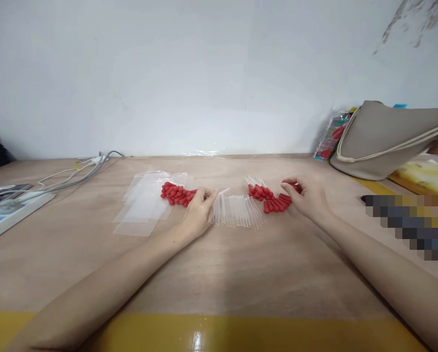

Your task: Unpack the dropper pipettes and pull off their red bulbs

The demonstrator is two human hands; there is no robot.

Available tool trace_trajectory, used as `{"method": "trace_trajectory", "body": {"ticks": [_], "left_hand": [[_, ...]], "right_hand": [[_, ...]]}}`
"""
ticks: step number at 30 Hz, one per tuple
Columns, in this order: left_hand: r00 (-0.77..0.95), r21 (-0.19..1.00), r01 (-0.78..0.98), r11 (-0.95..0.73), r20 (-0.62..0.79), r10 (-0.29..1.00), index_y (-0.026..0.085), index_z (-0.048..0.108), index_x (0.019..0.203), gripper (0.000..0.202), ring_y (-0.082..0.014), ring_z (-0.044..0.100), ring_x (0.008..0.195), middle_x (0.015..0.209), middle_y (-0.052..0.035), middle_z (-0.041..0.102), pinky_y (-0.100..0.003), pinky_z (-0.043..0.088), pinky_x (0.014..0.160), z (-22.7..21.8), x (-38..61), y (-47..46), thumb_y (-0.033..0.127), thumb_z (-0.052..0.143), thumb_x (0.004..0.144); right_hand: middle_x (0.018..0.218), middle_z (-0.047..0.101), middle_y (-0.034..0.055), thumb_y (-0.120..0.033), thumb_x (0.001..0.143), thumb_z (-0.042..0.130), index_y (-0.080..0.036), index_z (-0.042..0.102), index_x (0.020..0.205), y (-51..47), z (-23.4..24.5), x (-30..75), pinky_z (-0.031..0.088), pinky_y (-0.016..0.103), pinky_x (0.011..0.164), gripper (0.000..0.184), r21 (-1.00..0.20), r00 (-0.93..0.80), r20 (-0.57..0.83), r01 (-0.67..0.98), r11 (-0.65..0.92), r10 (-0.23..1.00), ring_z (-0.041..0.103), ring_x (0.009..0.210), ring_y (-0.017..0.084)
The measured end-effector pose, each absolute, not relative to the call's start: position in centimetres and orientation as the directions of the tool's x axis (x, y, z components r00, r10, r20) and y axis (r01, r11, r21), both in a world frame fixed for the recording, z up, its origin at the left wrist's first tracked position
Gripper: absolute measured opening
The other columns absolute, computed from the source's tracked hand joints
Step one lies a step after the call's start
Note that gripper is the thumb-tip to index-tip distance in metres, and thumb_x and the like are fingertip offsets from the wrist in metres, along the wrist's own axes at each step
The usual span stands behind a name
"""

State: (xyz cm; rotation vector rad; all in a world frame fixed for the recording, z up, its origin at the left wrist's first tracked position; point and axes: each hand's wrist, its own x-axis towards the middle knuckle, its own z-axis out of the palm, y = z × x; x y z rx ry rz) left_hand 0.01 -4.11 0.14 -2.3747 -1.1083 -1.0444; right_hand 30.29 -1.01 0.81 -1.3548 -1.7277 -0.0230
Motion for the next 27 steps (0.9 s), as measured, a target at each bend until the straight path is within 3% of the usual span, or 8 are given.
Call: {"method": "trace_trajectory", "body": {"ticks": [3,6,15,21,25,27], "left_hand": [[0.436,0.021,0.734,-0.679,0.752,0.494,0.016,0.056,0.104,0.026,-0.0119,0.049,0.068,0.078,-0.0027,0.047,-0.022,0.045,0.058,0.1,0.3,-3.8,0.011,0.038,0.085],[0.466,0.007,0.694,-0.720,0.757,0.457,0.016,0.056,0.092,0.019,-0.0124,0.052,0.069,0.076,-0.0028,0.052,-0.023,0.046,0.062,0.2,0.7,-3.9,0.009,0.039,0.084],[0.574,-0.026,0.645,-0.763,0.676,0.462,0.016,0.054,0.085,0.017,-0.0149,0.055,0.072,0.077,-0.0041,0.057,-0.026,0.046,0.065,-0.1,2.1,-4.1,0.009,0.039,0.082],[0.631,0.011,0.610,-0.792,0.598,0.495,0.016,0.057,0.087,0.015,-0.0162,0.056,0.073,0.079,-0.0055,0.058,-0.027,0.048,0.067,0.2,2.6,-5.0,0.017,0.043,0.083],[0.632,0.042,0.591,-0.805,0.597,0.495,0.015,0.058,0.092,0.017,-0.0181,0.057,0.078,0.085,-0.0079,0.059,-0.030,0.049,0.070,0.1,2.6,-5.4,0.025,0.049,0.082],[0.632,0.056,0.582,-0.811,0.597,0.495,0.013,0.058,0.097,0.025,-0.0194,0.057,0.083,0.091,-0.0098,0.060,-0.031,0.049,0.072,0.1,2.4,-5.4,0.032,0.052,0.082]], "right_hand": [[0.073,0.065,0.0066,-0.035,0.075,0.052,-0.017,0.066,0.085,0.4,0.4,32.1,0.043,0.030,0.055,0.025,-0.609,0.126,0.513,0.751,0.256,0.849,0.055,0.059,0.016],[0.066,0.063,0.0050,-0.039,0.070,0.057,-0.016,0.064,0.084,0.6,0.0,32.4,0.040,0.027,0.049,0.028,-0.689,0.162,0.443,0.691,0.219,0.882,0.051,0.053,0.014],[0.052,0.057,0.0006,-0.045,0.067,0.060,-0.020,0.064,0.065,-0.6,0.2,31.5,0.032,0.025,0.045,0.025,-0.543,0.045,0.392,0.818,0.192,0.919,0.044,0.045,0.011],[0.046,0.052,-0.0002,-0.046,0.070,0.058,-0.020,0.066,0.064,-0.7,0.3,31.3,0.029,0.026,0.044,0.027,-0.529,0.115,0.398,0.839,0.125,0.910,0.044,0.042,0.012],[0.057,0.062,0.0016,-0.043,0.073,0.055,-0.021,0.068,0.072,-0.7,0.2,30.9,0.033,0.026,0.046,0.026,-0.551,0.089,0.412,0.817,0.170,0.907,0.049,0.047,0.013],[0.069,0.066,0.0031,-0.043,0.075,0.054,-0.021,0.070,0.077,-0.5,0.2,30.6,0.037,0.027,0.051,0.027,-0.507,0.015,0.462,0.824,0.251,0.887,0.055,0.057,0.015]]}}
